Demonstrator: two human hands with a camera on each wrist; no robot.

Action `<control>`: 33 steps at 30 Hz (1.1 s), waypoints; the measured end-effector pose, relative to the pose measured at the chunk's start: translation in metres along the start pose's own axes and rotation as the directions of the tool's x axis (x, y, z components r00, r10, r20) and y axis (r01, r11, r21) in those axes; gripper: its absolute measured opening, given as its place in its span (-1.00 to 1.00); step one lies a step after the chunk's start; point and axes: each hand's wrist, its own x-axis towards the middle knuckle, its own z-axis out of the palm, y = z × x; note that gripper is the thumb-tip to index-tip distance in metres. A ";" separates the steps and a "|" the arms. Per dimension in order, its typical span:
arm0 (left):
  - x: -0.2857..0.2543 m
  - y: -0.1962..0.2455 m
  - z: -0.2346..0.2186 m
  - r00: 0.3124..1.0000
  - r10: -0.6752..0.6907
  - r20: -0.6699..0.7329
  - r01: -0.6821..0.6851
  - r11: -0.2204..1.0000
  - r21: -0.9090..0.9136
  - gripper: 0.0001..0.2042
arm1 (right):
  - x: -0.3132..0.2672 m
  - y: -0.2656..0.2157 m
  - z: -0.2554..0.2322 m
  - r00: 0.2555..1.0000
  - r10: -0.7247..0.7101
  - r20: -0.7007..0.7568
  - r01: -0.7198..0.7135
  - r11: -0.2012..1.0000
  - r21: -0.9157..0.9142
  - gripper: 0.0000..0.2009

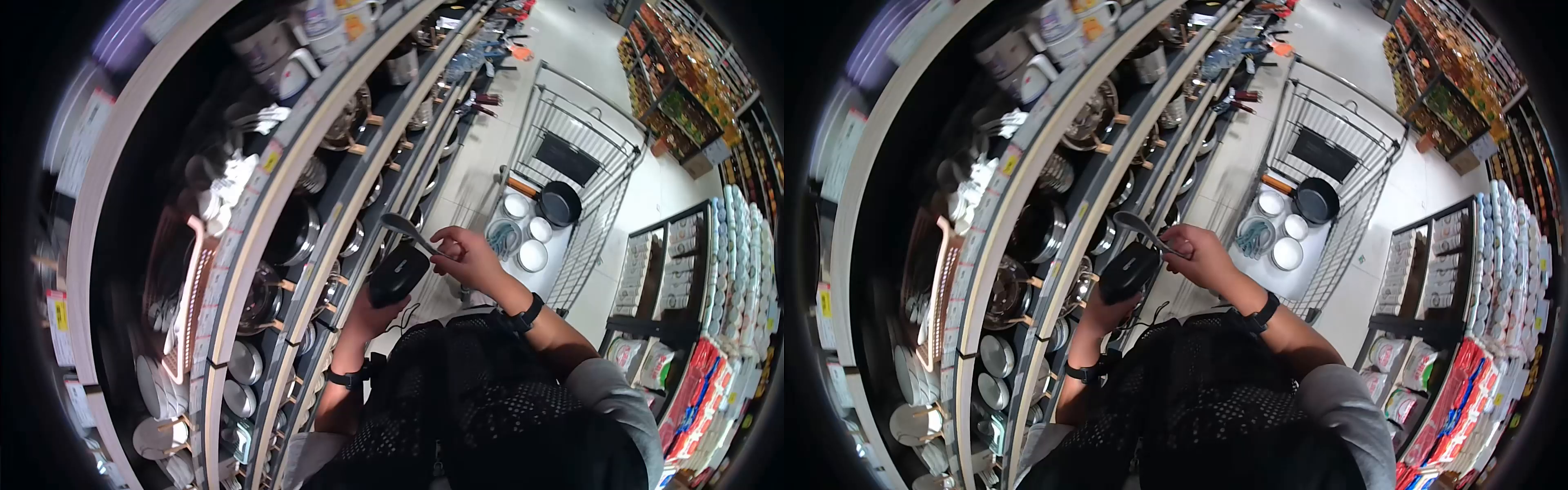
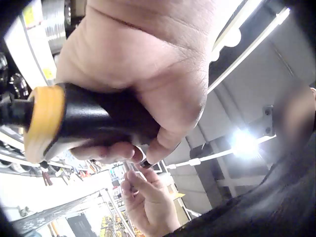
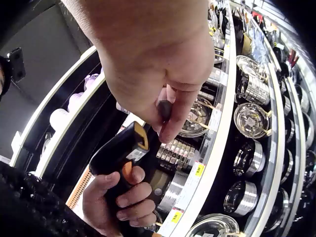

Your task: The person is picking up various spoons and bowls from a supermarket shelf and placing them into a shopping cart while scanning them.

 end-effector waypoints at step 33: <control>-0.102 -0.221 0.099 0.676 -0.575 -0.461 0.692 0.710 0.130 -0.78 | -0.062 0.366 -0.219 0.432 0.833 -0.345 -0.582 0.550 0.599 -0.78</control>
